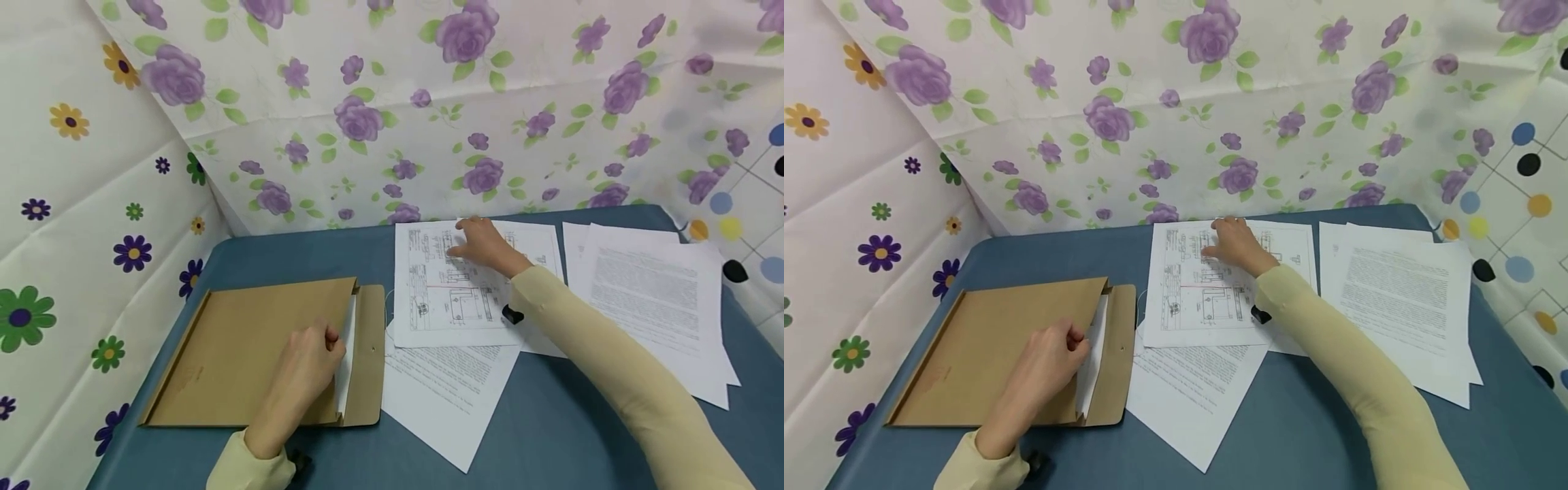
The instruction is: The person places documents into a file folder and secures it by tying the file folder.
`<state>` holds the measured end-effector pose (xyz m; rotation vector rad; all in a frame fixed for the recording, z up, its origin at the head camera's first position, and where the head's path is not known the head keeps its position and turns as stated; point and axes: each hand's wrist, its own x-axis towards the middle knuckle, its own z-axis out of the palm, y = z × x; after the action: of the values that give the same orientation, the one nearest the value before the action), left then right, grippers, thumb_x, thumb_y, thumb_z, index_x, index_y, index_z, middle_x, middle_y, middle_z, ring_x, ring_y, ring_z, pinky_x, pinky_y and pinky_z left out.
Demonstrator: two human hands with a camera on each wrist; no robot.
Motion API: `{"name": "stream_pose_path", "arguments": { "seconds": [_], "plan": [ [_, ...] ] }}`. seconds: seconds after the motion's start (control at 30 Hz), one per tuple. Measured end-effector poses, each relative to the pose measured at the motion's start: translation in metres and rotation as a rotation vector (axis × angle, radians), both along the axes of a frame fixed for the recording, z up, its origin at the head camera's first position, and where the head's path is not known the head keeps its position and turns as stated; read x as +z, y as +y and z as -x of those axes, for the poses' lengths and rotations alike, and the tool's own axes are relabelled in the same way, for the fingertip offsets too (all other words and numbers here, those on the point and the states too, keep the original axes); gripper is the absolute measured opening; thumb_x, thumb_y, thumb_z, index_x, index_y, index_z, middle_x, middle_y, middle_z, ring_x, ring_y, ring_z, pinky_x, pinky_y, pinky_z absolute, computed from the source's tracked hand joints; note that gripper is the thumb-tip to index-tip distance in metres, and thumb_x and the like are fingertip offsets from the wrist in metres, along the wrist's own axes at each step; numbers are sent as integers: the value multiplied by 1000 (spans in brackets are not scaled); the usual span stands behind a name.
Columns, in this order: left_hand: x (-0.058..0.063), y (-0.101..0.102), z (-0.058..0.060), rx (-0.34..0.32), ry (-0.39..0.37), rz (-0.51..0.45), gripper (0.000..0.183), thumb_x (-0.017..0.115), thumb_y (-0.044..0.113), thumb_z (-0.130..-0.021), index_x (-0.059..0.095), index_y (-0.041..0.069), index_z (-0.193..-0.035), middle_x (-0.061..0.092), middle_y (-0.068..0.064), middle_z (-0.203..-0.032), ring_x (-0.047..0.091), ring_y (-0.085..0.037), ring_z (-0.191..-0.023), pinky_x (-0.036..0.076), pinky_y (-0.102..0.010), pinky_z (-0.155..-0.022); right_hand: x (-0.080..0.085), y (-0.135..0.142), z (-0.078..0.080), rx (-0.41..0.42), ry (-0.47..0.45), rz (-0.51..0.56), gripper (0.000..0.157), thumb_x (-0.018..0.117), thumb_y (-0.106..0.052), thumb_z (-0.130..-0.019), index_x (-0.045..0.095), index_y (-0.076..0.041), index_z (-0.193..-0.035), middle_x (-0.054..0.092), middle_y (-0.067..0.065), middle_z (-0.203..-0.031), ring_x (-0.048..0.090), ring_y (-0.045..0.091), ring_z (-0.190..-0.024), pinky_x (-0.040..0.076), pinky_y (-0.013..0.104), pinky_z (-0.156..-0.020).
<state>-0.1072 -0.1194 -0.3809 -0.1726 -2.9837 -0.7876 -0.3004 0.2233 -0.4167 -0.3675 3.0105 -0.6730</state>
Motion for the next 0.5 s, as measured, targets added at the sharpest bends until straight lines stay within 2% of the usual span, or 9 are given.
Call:
{"name": "stream_pose_path", "arguments": {
  "seconds": [0.23,0.5],
  "plan": [
    [0,2,1,-24,28,3,11,69,0,-90,61,6,-85,57,-5,-73,52,-16,-60,43,-29,-51,0,-1,14,22,2,4,73,76,-33,-94,47,9,-146,45,31,-149,37,49,-140,26,57,-118],
    [-3,2,2,0,10,-1,8,69,0,-90,63,4,-87,58,-5,-75,53,-17,-61,44,-29,-52,-12,-12,31,91,14,-32,77,78,-38,-92,48,6,-147,45,28,-151,36,47,-142,24,55,-119]
  ]
}}
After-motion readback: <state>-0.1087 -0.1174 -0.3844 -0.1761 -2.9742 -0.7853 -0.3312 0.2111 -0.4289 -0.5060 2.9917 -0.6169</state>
